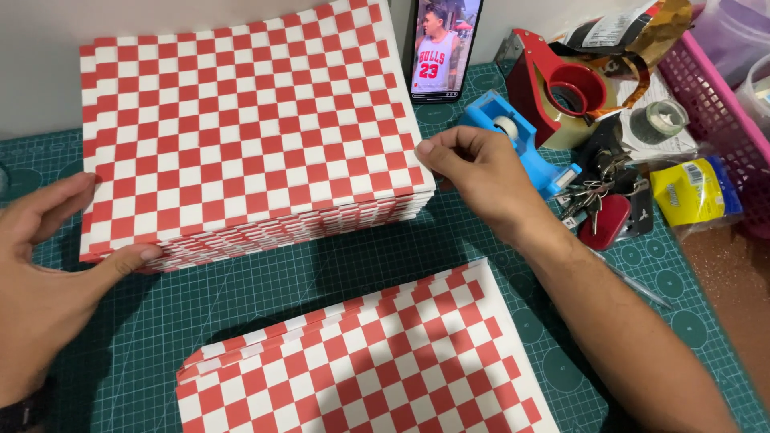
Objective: Folding individual checkered paper sheets and stacking them on a workspace.
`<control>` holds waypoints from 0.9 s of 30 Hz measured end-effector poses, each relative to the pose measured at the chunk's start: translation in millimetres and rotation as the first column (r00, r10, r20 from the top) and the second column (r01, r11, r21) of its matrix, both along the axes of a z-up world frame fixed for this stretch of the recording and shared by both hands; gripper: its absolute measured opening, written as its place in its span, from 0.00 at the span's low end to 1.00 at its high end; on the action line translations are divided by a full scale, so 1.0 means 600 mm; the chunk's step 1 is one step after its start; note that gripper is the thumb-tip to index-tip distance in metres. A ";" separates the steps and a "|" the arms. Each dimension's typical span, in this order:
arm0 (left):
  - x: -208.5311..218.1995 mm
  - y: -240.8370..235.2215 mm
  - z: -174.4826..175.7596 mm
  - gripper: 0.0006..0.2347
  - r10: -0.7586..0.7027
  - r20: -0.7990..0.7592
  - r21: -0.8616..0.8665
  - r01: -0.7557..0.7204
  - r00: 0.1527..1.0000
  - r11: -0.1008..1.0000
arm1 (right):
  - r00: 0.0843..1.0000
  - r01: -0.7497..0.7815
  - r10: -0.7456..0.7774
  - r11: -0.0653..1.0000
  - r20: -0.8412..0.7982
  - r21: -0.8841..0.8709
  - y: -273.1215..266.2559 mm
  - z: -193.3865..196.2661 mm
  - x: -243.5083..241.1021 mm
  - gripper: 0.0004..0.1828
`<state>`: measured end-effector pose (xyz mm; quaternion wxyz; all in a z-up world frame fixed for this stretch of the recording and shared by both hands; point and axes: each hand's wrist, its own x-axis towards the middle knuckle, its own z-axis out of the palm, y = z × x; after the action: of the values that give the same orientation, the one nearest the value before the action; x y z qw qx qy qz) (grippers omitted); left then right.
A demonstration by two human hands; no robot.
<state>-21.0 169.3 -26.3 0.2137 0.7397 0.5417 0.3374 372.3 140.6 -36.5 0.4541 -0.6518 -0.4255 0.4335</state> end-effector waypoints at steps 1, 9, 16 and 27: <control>0.002 0.000 0.002 0.33 0.010 -0.004 -0.014 -0.011 1.000 1.000 | 1.000 -0.006 0.006 1.000 0.003 -0.023 0.000 0.005 -0.001 0.09; -0.013 0.005 -0.010 0.34 -0.008 -0.059 0.036 0.010 0.998 0.999 | 0.996 -0.087 0.088 0.989 0.000 -0.123 -0.008 0.036 -0.003 0.17; -0.014 0.005 -0.010 0.34 -0.025 -0.064 0.052 0.028 0.998 0.998 | 0.998 -0.039 0.044 0.992 0.043 -0.117 -0.005 0.030 -0.005 0.07; -0.046 0.014 -0.040 0.30 -0.012 -0.207 0.206 0.055 0.978 0.977 | 0.994 -0.044 0.060 0.982 0.087 -0.181 -0.008 0.044 -0.008 0.07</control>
<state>-48.8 177.4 -50.4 0.0830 0.7979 0.5093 0.3115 367.7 136.0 -10.2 0.3620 -0.6980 -0.4222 0.4512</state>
